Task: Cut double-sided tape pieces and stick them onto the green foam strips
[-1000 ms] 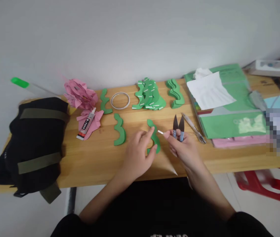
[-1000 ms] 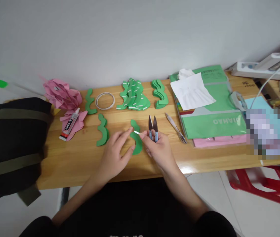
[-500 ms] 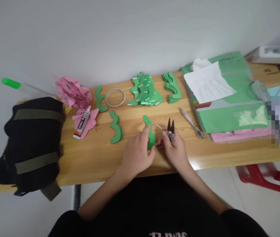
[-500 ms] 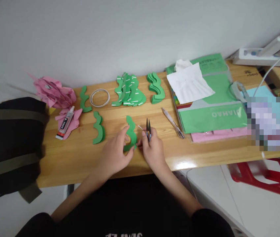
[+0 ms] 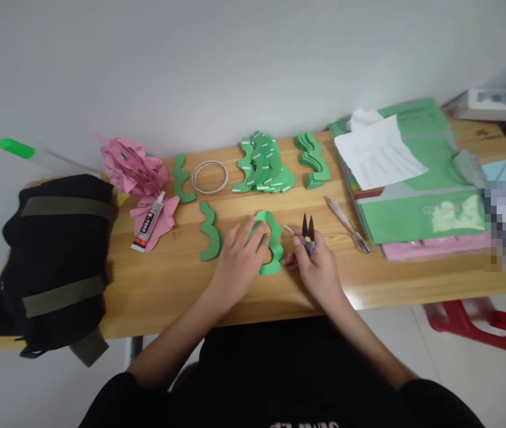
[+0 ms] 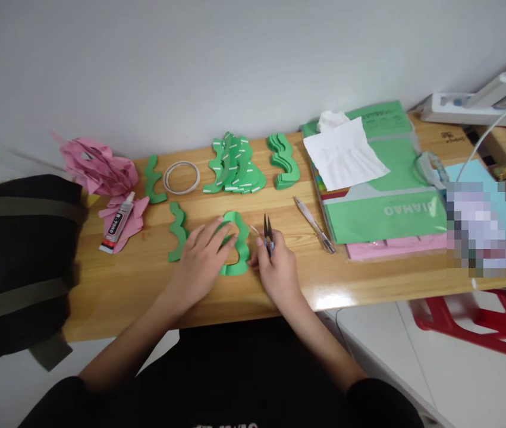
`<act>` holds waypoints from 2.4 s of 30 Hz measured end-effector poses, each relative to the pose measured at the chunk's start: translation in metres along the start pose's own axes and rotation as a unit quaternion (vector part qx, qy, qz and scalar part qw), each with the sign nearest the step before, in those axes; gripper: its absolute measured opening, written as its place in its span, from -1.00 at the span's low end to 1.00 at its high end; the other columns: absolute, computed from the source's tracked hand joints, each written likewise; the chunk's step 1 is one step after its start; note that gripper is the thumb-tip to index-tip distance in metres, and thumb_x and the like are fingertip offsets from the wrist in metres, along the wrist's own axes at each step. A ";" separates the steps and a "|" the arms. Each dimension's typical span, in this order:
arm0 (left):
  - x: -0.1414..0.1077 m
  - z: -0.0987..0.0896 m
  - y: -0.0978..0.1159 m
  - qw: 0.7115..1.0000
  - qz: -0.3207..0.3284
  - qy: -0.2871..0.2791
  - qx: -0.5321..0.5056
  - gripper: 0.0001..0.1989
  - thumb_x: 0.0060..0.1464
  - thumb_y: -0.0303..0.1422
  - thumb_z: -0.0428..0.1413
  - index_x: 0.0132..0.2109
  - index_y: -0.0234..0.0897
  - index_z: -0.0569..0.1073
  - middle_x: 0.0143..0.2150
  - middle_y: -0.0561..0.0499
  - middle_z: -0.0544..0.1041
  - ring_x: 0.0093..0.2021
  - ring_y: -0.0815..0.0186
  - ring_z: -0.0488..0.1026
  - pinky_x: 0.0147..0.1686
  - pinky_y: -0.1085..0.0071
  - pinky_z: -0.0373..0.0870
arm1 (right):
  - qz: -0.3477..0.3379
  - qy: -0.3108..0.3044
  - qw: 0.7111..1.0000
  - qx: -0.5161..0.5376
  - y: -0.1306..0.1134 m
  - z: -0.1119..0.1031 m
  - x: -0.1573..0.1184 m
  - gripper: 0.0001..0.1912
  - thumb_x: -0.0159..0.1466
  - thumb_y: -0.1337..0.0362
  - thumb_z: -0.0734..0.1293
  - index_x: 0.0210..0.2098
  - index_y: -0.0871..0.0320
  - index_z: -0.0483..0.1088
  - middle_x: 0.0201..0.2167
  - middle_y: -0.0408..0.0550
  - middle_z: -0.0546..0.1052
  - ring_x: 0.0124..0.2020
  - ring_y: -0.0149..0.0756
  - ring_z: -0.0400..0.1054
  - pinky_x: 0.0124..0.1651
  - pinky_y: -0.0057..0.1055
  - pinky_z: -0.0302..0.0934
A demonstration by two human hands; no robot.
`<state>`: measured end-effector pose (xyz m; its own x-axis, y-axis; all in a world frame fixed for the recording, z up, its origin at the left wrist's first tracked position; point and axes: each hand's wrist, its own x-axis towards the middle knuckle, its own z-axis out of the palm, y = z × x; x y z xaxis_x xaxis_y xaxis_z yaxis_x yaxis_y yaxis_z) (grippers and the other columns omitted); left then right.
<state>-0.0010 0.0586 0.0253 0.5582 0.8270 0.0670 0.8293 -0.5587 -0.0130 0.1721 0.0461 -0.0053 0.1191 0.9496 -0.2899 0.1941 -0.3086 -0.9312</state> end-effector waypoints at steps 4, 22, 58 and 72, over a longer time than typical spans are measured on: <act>0.000 0.006 0.001 1.000 0.001 -0.007 0.006 -0.65 0.30 -0.51 -0.12 0.11 -0.37 0.45 0.16 -0.18 0.49 0.25 0.09 0.34 0.19 0.10 0.30 | 0.021 -0.004 1.000 0.008 -0.004 -0.001 0.005 -0.66 0.26 -0.01 0.27 -0.13 0.10 0.27 -0.66 -0.23 0.49 -0.61 -0.24 0.48 -0.50 -0.34 0.41; 0.002 0.020 0.016 0.997 -0.045 0.062 -0.018 -0.72 0.26 -0.42 -0.02 0.01 -0.40 0.50 0.10 -0.28 0.53 0.11 0.01 0.47 0.06 0.09 0.37 | 0.057 -0.098 0.981 -0.156 -0.036 0.003 0.042 -0.84 0.26 0.24 0.23 -0.44 0.08 0.21 -0.83 -0.29 0.34 -0.83 -0.35 0.29 -0.74 -0.51 0.14; 0.004 0.024 0.018 0.995 -0.080 0.032 -0.047 -0.58 0.30 -0.23 -0.04 0.19 -0.33 0.39 0.15 -0.25 0.49 0.14 0.04 0.41 0.13 0.08 0.30 | 0.054 -0.102 0.974 -0.195 -0.039 0.008 0.047 -0.79 0.24 0.31 0.22 -0.47 0.01 0.09 -0.86 -0.32 0.32 -0.88 -0.33 0.25 -0.78 -0.46 0.14; 0.006 0.021 0.019 0.997 -0.070 -0.001 -0.018 -0.56 0.31 -0.24 -0.05 0.21 -0.38 0.38 0.19 -0.25 0.46 0.16 0.04 0.40 0.13 0.06 0.32 | 0.054 -0.065 0.970 -0.229 -0.039 0.011 0.048 -0.77 0.25 0.31 0.27 -0.49 0.02 0.13 -0.86 -0.31 0.30 -0.84 -0.29 0.29 -0.69 -0.41 0.20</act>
<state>0.0189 0.0545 0.0045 0.4369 0.8973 0.0629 0.8978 -0.4393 0.0318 0.1594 0.1041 0.0149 0.0452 0.9004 -0.4327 0.6030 -0.3700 -0.7068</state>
